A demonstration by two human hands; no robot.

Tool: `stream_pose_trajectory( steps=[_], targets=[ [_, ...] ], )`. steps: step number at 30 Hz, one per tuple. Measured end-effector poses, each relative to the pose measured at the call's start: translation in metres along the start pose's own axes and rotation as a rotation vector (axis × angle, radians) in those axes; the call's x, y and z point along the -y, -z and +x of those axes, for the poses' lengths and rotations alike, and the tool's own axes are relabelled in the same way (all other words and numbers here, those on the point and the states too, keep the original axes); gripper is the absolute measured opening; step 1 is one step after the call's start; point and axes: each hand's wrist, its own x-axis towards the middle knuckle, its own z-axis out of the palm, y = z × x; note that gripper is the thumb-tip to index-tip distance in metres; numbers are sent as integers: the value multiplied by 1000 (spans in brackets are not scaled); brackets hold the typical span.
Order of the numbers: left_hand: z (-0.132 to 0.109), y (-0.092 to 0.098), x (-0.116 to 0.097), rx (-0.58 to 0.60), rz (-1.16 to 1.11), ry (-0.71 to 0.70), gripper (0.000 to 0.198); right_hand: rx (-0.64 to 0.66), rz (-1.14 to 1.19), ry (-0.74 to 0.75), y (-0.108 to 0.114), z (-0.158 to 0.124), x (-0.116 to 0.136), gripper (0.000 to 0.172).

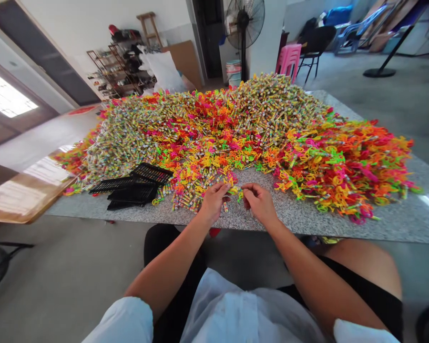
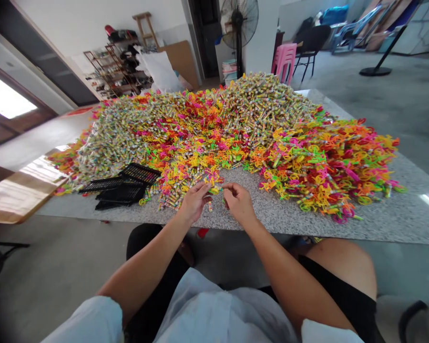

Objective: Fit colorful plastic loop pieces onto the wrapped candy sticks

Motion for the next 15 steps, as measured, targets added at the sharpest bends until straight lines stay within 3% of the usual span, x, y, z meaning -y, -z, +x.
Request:
stream_pose_trajectory(
  steps=[7, 15],
  targets=[
    [-5, -3, -1, 108, 54, -69, 31, 31, 321, -227, 3, 6, -2, 21],
    [-6, 1, 0, 114, 102, -80, 31, 15, 313, -192, 7, 7, 1, 25]
  ],
)
